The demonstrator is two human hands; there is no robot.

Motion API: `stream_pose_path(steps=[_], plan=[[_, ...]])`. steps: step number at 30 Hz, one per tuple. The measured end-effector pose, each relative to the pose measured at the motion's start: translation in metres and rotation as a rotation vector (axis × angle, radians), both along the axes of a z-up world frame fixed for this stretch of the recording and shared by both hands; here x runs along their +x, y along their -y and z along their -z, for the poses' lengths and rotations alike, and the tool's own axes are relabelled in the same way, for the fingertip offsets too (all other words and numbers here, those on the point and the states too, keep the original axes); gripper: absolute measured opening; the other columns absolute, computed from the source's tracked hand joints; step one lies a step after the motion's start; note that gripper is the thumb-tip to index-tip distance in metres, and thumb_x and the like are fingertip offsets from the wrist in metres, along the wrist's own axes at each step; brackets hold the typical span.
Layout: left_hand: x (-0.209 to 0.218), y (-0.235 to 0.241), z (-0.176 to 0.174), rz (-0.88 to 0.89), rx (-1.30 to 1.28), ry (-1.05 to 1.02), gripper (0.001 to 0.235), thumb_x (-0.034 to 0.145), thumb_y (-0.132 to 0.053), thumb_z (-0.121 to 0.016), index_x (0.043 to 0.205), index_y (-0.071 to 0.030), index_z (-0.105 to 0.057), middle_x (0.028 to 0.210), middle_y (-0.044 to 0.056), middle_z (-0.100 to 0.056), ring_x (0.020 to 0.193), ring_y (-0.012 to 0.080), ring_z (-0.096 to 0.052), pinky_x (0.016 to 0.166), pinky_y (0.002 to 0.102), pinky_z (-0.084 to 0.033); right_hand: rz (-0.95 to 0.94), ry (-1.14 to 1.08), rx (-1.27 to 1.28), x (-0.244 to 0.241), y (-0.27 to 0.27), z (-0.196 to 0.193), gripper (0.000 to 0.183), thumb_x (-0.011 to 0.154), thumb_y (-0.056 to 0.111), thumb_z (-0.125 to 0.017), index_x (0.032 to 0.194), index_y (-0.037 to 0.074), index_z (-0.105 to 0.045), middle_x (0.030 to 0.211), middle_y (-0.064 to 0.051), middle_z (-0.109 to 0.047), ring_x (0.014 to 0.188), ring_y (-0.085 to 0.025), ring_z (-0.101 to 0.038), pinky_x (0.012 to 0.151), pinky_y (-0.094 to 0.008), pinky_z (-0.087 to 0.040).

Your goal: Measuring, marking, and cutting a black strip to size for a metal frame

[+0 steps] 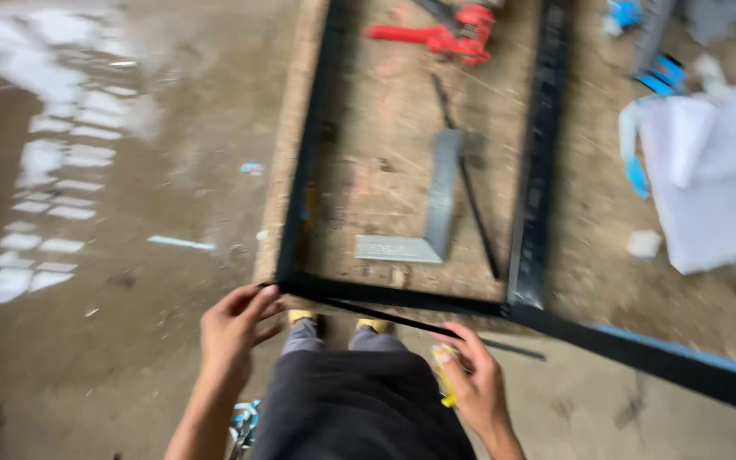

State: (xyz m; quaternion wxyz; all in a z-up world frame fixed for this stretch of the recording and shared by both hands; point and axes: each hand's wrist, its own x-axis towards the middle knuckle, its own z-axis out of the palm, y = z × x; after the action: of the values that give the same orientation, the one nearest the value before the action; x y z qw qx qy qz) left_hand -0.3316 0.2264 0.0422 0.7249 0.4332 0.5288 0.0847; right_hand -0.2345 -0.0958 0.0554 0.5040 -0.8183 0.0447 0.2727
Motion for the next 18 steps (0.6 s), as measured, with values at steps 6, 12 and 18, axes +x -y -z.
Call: stream_pose_path(steps=[6,12,18], plan=[[-0.009,-0.018,0.014,0.034,-0.103,-0.099,0.012,0.094,-0.016,-0.075,0.100,-0.011,-0.066,0.094,0.009,-0.072,0.087,0.0194,-0.071,0.073,0.038,-0.056,-0.038,0.057,-0.152,-0.001,-0.024,-0.034,0.044,0.083,0.022,-0.061,0.126,0.018,-0.069,0.117,-0.007,-0.084,0.101,-0.015,-0.080,0.082,-0.027,-0.060],[-0.030,-0.043,-0.005,0.098,0.064,0.239,0.012,0.101,-0.013,-0.064,0.111,-0.007,-0.062,0.107,0.020,-0.069,0.100,0.0276,-0.070,0.080,0.038,-0.059,0.024,-0.188,0.057,-0.034,-0.032,-0.048,0.043,0.087,0.022,-0.063,0.129,0.009,-0.066,0.116,-0.012,-0.087,0.064,-0.016,-0.077,0.050,-0.024,-0.052],[0.027,-0.020,-0.079,0.316,0.147,0.816,0.033,0.107,-0.029,-0.052,0.113,0.003,-0.057,0.082,0.017,-0.065,0.081,0.0325,-0.072,0.085,0.051,-0.065,0.090,-0.787,0.539,-0.070,-0.021,-0.046,0.056,0.088,0.013,-0.061,0.139,-0.008,-0.053,0.114,-0.036,-0.079,0.079,-0.035,-0.075,0.070,-0.037,-0.057]])
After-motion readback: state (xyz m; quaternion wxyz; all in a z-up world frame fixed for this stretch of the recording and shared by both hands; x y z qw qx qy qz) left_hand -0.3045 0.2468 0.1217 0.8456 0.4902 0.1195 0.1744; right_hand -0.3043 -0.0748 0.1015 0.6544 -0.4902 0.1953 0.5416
